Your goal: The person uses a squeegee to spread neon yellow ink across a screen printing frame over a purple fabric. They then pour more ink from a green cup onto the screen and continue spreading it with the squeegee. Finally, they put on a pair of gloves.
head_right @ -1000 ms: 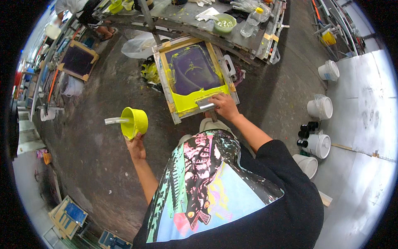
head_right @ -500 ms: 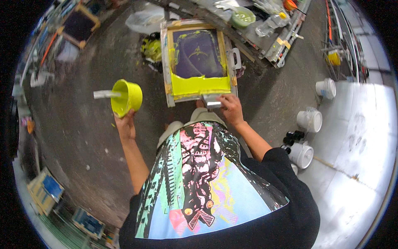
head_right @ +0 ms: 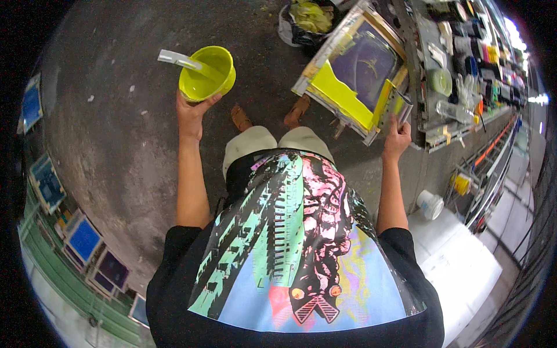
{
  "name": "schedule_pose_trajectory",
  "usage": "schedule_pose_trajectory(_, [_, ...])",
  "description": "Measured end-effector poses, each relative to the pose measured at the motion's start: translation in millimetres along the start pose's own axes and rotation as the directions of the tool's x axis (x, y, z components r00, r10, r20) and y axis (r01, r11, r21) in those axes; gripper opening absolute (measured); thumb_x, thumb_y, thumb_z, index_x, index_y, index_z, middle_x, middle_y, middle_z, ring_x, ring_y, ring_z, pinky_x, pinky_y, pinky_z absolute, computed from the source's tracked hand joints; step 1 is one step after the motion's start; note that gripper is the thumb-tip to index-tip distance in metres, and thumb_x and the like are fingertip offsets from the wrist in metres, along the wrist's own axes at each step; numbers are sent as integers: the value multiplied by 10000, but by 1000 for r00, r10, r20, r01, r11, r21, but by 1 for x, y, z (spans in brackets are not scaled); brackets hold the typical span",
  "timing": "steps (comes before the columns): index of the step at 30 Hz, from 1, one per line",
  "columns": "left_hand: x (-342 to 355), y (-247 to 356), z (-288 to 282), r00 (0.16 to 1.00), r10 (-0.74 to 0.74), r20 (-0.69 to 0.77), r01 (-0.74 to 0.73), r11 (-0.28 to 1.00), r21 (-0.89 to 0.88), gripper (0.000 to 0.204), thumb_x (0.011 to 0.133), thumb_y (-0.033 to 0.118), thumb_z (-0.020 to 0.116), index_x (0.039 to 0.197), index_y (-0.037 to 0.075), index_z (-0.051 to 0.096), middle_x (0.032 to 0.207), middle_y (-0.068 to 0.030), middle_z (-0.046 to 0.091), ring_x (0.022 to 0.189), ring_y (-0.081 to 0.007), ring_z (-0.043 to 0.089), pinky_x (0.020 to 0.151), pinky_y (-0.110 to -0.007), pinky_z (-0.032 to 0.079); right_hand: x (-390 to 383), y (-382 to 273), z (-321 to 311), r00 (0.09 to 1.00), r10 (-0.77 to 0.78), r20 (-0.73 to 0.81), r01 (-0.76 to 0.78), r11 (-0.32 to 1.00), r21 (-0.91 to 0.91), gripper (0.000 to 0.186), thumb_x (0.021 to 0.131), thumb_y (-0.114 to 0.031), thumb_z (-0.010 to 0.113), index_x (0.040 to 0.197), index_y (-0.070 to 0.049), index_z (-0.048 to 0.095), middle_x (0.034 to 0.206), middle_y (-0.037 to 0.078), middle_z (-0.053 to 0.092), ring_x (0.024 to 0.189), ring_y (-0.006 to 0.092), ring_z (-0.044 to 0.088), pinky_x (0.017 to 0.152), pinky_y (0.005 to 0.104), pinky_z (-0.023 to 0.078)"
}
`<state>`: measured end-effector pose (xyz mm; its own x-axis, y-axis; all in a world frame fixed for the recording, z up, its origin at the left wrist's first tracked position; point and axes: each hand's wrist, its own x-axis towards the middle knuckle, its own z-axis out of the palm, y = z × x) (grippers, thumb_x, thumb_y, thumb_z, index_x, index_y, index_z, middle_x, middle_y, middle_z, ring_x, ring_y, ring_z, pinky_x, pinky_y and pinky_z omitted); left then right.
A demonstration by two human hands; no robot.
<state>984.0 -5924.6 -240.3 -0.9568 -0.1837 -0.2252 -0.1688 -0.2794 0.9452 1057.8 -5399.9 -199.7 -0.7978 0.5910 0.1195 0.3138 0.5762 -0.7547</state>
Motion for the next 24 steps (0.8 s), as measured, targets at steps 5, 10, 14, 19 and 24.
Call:
schedule_pose_trajectory(5, [-33,6,-54,995,-14,-99,15,1000,11,741,736,22,908,1377,44,537,1269,-70,644,1170,-204,641,1024,-353,541,47,8,18,896,-389,213,429,884,-188,179,880,-94,766,974,0,646,821,23,557,757,165,508,677,280,438])
schedule_pose_trajectory(10, [-48,18,-49,990,-13,-140,19,999,42,691,751,-9,886,1349,47,546,1267,-74,636,1170,-207,639,1008,-364,558,89,-24,72,717,-485,500,651,722,-233,328,840,-63,716,1164,-111,743,1137,85,720,1095,312,642,955,410,519])
schedule_pose_trajectory(14, [-59,39,-18,988,12,-154,-3,998,60,668,749,-40,873,1327,53,552,1263,-74,632,1179,-213,631,997,-369,571,128,-26,105,650,-503,569,693,700,-172,362,787,-72,727,1147,-107,748,1127,81,730,1093,311,628,978,428,503])
schedule_pose_trajectory(19, [-81,43,38,986,-5,-166,21,995,93,691,749,-48,870,1348,54,542,1280,-78,632,1188,-211,629,997,-371,571,165,-7,129,551,-611,568,782,615,-97,361,766,-50,718,1120,-109,751,1124,63,730,1090,319,622,957,439,497])
schedule_pose_trajectory(24, [-104,17,95,996,-8,-92,18,995,101,700,762,-35,863,1374,49,534,1284,-81,643,1185,-215,640,1020,-370,553,150,8,133,425,-658,622,832,554,18,338,769,-55,696,1094,-131,748,1097,55,729,1093,315,620,966,455,484])
